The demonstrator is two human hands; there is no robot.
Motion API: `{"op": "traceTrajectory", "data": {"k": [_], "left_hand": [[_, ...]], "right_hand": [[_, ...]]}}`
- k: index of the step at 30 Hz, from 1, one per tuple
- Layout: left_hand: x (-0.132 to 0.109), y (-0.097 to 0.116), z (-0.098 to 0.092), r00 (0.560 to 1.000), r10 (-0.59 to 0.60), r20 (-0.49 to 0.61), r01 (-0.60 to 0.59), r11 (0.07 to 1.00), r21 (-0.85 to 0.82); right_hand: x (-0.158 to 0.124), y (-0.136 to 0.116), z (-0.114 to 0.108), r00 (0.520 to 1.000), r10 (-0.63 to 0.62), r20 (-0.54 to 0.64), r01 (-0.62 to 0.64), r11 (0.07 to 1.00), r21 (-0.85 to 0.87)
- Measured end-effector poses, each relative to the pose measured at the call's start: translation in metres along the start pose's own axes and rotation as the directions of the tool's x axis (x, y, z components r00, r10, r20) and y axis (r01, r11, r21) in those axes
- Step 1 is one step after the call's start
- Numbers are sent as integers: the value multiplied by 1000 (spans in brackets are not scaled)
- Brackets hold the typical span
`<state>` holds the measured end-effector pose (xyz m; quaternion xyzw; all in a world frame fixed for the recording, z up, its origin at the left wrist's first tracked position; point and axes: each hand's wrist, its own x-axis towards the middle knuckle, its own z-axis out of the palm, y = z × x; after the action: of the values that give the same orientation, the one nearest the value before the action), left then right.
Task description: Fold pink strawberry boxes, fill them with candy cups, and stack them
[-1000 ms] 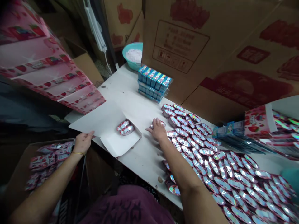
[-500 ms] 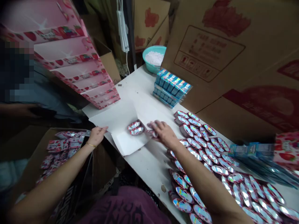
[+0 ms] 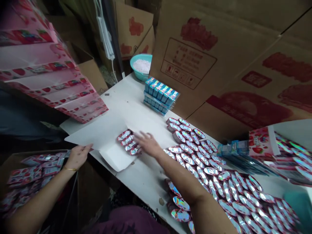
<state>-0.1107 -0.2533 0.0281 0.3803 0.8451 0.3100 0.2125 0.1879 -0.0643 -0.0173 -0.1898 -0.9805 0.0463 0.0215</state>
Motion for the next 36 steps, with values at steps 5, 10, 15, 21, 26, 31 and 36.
{"op": "traceTrajectory", "data": {"k": [5, 10, 15, 21, 26, 31, 36], "left_hand": [[-1, 1, 4, 998, -24, -52, 21, 998, -51], [-5, 8, 8, 994, -72, -80, 66, 995, -68], [-5, 6, 12, 990, -87, -114, 84, 996, -37], [-3, -3, 16, 996, -57, -69, 49, 992, -118], [9, 6, 10, 999, -26, 24, 28, 996, -88], [24, 17, 1, 992, 57, 112, -53, 998, -39], [30, 16, 1, 992, 75, 101, -66, 994, -88]], "right_hand": [[-43, 133, -7, 835, 537, -116, -543, 840, -21], [-44, 179, 7, 873, 488, -16, -488, 871, -53], [-30, 134, 15, 907, 421, 23, -420, 907, -42], [-28, 88, 5, 870, 487, -77, -468, 864, 186], [11, 7, -55, 987, 40, -159, 20, 934, 358], [82, -85, -56, 930, -367, -21, 346, 857, 382], [120, -108, -12, 919, -378, 107, 351, 913, 207]]}}
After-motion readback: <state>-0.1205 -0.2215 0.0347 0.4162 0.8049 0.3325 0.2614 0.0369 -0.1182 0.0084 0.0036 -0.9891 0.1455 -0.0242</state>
